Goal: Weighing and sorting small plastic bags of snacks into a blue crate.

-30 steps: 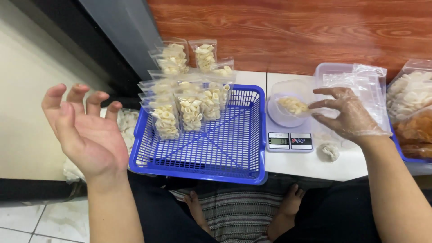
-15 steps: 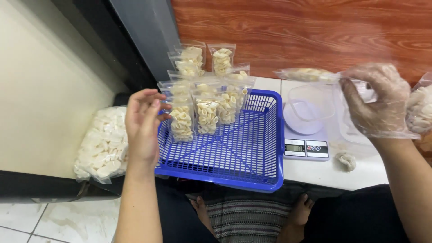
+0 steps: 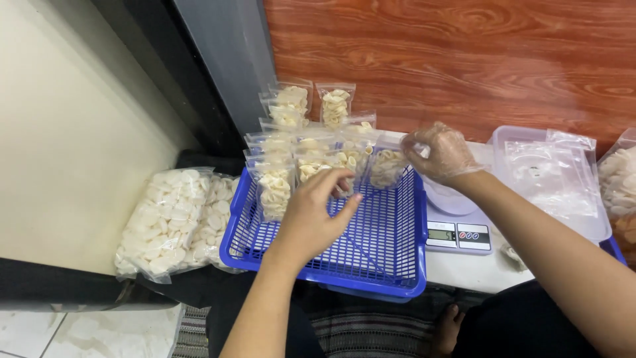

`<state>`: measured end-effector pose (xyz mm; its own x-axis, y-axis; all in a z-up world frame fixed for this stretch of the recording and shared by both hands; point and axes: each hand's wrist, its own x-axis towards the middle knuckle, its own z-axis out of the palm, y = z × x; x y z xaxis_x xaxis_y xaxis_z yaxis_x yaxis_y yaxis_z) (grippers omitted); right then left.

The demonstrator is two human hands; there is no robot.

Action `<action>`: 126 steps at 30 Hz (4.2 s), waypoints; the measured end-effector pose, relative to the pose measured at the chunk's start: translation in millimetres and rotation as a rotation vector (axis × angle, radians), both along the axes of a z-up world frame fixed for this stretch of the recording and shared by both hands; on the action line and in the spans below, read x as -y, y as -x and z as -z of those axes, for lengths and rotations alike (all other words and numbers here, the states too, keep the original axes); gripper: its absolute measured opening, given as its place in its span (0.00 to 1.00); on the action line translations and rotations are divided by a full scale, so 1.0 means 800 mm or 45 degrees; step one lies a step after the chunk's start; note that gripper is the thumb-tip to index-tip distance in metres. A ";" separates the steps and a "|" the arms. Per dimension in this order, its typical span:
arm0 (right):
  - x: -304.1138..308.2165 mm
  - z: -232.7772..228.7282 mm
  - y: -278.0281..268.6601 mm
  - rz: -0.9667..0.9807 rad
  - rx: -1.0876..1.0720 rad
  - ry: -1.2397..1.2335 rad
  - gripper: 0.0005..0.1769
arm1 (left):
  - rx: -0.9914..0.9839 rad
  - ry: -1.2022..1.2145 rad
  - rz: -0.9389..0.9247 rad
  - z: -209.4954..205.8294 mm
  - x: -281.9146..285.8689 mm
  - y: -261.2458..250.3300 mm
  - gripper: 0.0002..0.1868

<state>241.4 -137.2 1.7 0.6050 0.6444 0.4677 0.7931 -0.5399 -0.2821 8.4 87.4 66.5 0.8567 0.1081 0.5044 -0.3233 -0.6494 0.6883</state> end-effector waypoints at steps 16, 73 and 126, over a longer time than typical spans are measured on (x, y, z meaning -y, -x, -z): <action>-0.006 -0.015 -0.050 0.215 -0.130 -0.129 0.21 | -0.771 -0.355 0.381 0.022 0.037 0.003 0.28; -0.056 -0.080 -0.116 0.010 -0.521 -1.000 0.11 | -1.054 -0.655 0.384 0.076 0.049 -0.017 0.32; 0.202 -0.080 0.057 -0.116 -0.217 -0.085 0.28 | -1.096 -0.596 0.213 0.025 0.041 0.022 0.38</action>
